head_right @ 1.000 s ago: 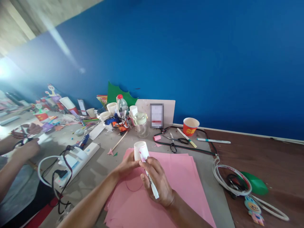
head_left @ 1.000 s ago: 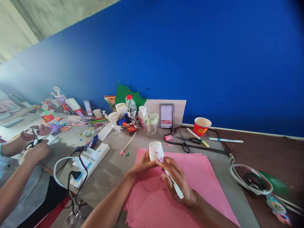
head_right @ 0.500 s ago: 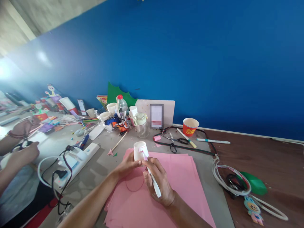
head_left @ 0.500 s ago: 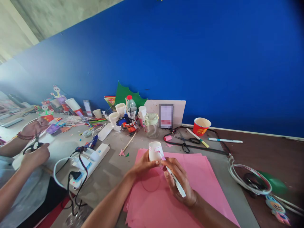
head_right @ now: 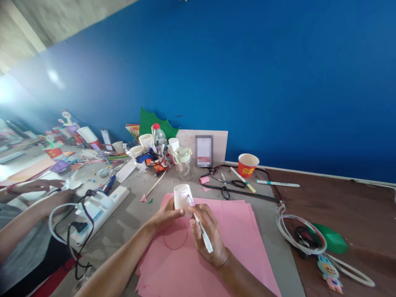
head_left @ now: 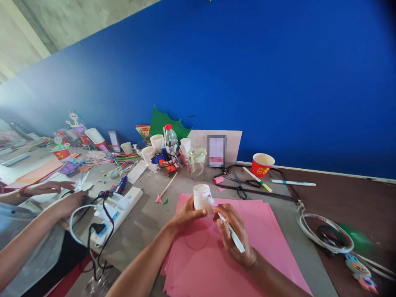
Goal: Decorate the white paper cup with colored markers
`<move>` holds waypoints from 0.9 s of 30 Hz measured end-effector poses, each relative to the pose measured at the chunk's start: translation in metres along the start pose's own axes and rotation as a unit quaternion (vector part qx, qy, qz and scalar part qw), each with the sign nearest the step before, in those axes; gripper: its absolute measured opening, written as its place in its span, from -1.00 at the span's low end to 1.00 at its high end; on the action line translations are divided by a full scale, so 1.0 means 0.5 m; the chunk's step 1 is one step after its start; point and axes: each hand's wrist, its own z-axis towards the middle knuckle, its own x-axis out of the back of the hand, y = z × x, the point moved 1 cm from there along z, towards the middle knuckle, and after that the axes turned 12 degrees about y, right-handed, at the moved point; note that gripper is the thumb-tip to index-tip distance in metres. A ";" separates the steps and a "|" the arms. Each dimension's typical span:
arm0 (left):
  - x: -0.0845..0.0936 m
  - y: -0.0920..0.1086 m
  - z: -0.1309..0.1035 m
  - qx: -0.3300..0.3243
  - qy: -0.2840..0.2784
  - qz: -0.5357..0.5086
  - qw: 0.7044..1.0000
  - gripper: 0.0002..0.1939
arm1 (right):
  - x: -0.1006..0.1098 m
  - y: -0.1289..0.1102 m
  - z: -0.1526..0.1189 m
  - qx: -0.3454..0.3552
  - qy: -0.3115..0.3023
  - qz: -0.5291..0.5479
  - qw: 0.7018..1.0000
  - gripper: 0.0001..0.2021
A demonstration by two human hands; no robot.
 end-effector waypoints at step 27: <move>-0.013 0.017 -0.005 -0.001 0.002 0.059 0.998 -0.45 | -0.003 -0.014 -0.001 0.047 -0.069 -0.053 0.995 -0.66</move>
